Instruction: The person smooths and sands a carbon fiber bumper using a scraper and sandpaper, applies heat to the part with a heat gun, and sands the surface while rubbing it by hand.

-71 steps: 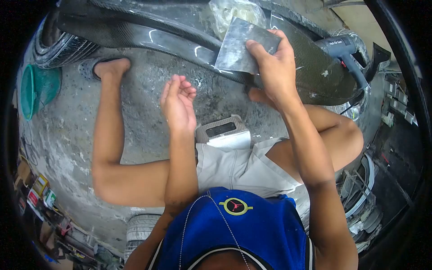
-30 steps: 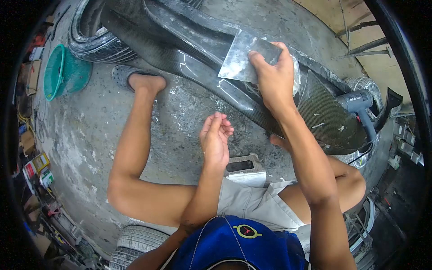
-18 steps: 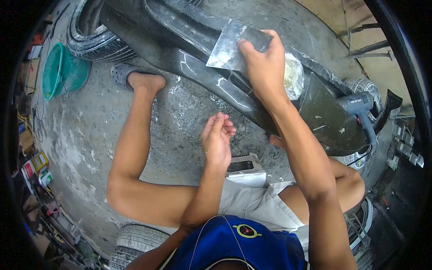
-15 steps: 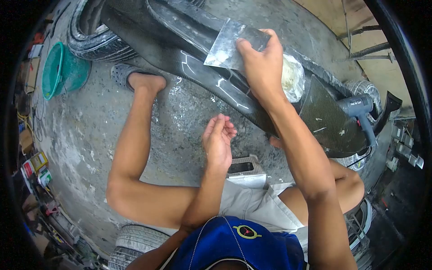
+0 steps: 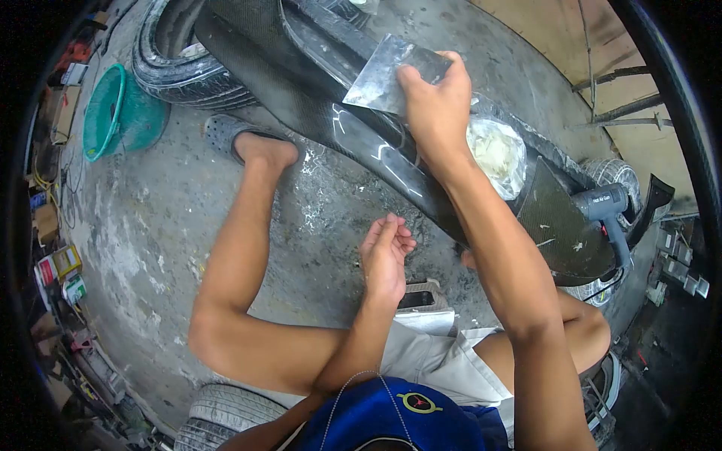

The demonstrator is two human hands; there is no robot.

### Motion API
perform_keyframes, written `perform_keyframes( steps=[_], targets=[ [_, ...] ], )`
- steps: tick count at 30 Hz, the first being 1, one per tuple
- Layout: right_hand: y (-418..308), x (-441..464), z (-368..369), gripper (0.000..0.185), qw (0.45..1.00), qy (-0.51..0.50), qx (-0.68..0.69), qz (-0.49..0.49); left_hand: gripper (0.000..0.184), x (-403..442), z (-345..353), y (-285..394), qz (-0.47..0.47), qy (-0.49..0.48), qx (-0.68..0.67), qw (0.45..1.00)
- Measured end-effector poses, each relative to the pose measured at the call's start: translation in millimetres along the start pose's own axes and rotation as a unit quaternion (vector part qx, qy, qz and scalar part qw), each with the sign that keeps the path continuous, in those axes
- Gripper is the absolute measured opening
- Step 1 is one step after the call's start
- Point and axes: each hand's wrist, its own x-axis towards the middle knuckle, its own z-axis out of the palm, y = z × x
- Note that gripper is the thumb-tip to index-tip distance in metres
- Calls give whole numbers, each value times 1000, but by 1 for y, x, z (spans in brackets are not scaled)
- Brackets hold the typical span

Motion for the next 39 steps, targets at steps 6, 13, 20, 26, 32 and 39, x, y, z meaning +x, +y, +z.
perform_keyframes(
  steps=[6, 13, 20, 26, 32, 39],
  targets=[
    [0, 11, 28, 39, 999, -11, 33, 23, 19, 0, -1, 3, -3, 4, -21, 1000],
    [-24, 31, 120, 40, 997, -53, 8, -49, 17, 1, -8, 22, 27, -4, -72, 997],
    [-55, 54, 37, 26, 995, -45, 79, -37, 44, 32, 19, 98, 428, 96, 124, 890],
    [-72, 48, -55, 13, 975, -135, 105, -143, 101, 64, 94, 189, 609, -77, 501, 610],
    [-115, 19, -141, 16, 965, -191, 117, -135, 25, 32, 140, 171, 371, -297, 543, 693],
    [-141, -36, -257, 28, 988, 19, -106, -109, 26, -35, 196, 181, 396, -332, 552, 655]
  ],
)
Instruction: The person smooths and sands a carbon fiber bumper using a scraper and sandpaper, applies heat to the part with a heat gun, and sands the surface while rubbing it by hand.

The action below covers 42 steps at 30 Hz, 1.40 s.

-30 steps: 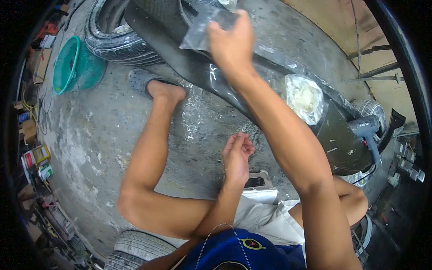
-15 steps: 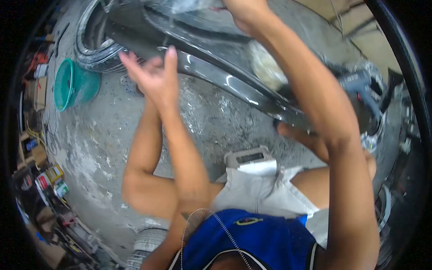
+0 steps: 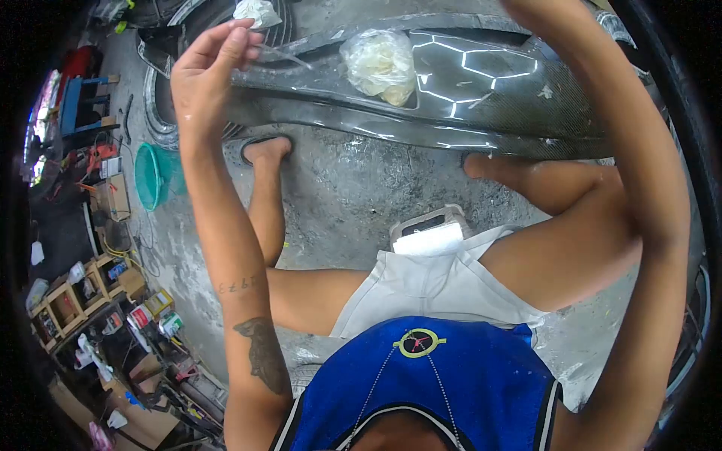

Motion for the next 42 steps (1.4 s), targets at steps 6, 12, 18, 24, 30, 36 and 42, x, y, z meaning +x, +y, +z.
perform_keyframes(
  steps=[6, 12, 18, 24, 30, 36, 42],
  targets=[
    [35, -32, -78, 32, 998, 46, 17, -42, 24, 17, 39, 49, -2, -117, 82, 990],
    [30, -36, -100, 35, 995, 76, 35, -57, 27, 37, 80, 17, -42, -211, 282, 935],
    [90, -15, -114, 34, 945, -272, -131, -122, 28, 50, 118, -31, 113, -246, 580, 768],
    [173, -19, -86, 49, 920, -314, -228, -43, 23, 65, 118, -28, -52, -321, 451, 831],
    [124, -6, -33, 43, 891, -152, -347, -249, 21, 57, 95, -41, 31, -283, 332, 899],
    [131, 29, 60, 27, 890, -284, -307, -185, 32, 49, 71, -53, -185, -198, 484, 832],
    [136, 42, 96, 40, 871, -311, -358, -132, 19, 44, 92, -99, -421, -126, 143, 887]
  ],
)
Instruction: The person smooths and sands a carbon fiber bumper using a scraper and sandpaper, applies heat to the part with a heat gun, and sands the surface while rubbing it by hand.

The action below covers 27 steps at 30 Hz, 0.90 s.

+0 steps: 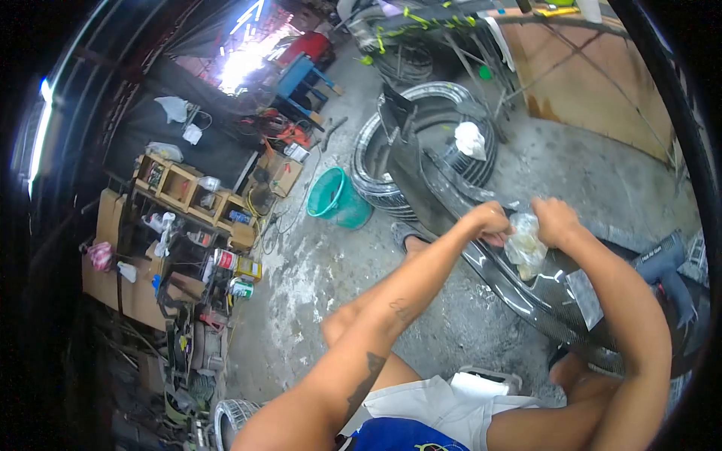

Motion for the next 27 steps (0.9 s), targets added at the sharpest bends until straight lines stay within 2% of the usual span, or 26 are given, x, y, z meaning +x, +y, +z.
perform_keyframes(
  steps=[1, 3, 4, 6, 7, 8, 9, 11, 13, 14, 15, 17, 18, 20, 22, 23, 27],
  targets=[
    [3, 5, 3, 38, 1000, 2, 17, -3, 19, -2, 0, 1, 5, 6, 0, 1000],
    [14, 11, 6, 36, 1000, 1, 30, 3, 8, 2, 8, 3, 17, 16, -71, 997],
    [16, 13, 3, 35, 998, 30, 61, -17, 8, -2, 13, 5, 15, 9, -78, 997],
    [21, 17, 1, 33, 990, 59, 120, -47, 22, -7, 9, 7, 10, 35, -46, 998],
    [26, 17, -2, 32, 986, 56, 146, -50, 25, -11, 5, 6, 33, 85, 23, 996],
    [30, 17, -5, 33, 982, 63, 159, -81, 26, -13, -6, 8, 38, 77, 74, 994],
    [49, 28, 15, 34, 963, 143, 175, -149, 27, -17, -13, 12, 60, 89, 177, 978],
    [58, 26, 6, 31, 959, 133, 183, -171, 44, -59, -20, 33, 38, 102, 65, 992],
    [44, 12, -20, 31, 958, 51, 274, -65, 54, -56, -25, 22, 99, 133, -59, 984],
    [45, 12, -22, 31, 943, 17, 330, -28, 54, -58, -30, 23, 122, 135, -57, 982],
    [42, 9, -24, 31, 943, 7, 333, -18, 54, -67, -35, 26, 146, 134, -50, 979],
    [37, 6, -27, 26, 973, 13, 224, -55, 54, -74, -40, 29, 170, 151, -11, 974],
    [40, 4, -26, 26, 973, 10, 226, -53, 54, -74, -42, 30, 188, 159, 1, 969],
    [44, 2, -27, 29, 975, -38, 181, -120, 55, -72, -38, 31, 199, 173, 28, 964],
    [39, -1, -24, 28, 982, -10, 134, -135, 56, -60, -34, 23, 202, 155, 160, 954],
    [35, -1, -24, 28, 985, 18, 86, -151, 57, -55, -30, 19, 208, 160, 151, 953],
    [5, 16, -34, 35, 977, 70, 148, -139, 57, -58, -3, 11, 235, 222, 109, 940]
  ],
)
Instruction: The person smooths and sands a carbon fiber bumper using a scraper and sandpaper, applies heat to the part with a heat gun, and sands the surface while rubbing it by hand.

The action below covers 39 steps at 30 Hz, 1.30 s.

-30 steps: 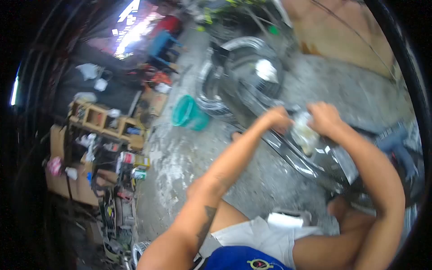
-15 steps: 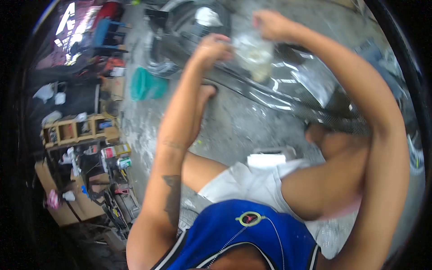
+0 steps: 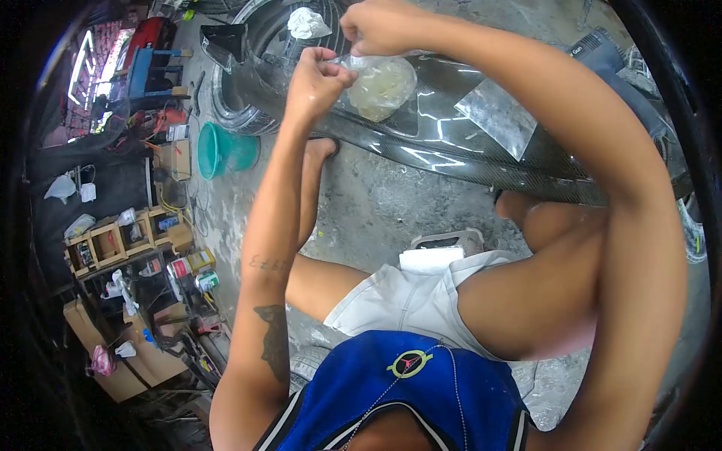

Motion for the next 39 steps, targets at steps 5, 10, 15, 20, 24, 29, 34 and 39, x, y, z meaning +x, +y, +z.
perform_keyframes(
  steps=[5, 10, 15, 20, 24, 29, 34, 39],
  targets=[
    [-5, 54, 38, 30, 994, -66, 80, 33, 44, -39, 33, 16, 27, 111, -38, 993],
    [-11, 49, 43, 26, 980, -185, 40, -59, 40, -57, 49, 8, 28, 159, -78, 984],
    [16, 45, 29, 20, 949, -99, 206, -217, 28, -60, 51, -14, 37, 212, -202, 955],
    [5, 0, -22, 17, 966, -86, 160, -186, 31, -60, 33, -23, -65, 159, -147, 974],
    [5, -11, -27, 15, 975, -102, 131, -148, 35, -47, 48, -7, 4, 127, 17, 992],
    [7, -13, 1, 21, 965, -79, 6, -249, 27, -29, 44, -12, -42, 111, 10, 993],
    [-22, 7, 47, 24, 955, -222, -163, -114, 23, -28, 4, -26, -146, 15, -248, 958],
    [-34, 24, 44, 36, 919, -296, -235, -112, 25, -25, -9, -67, -115, 70, -123, 983]
  ],
)
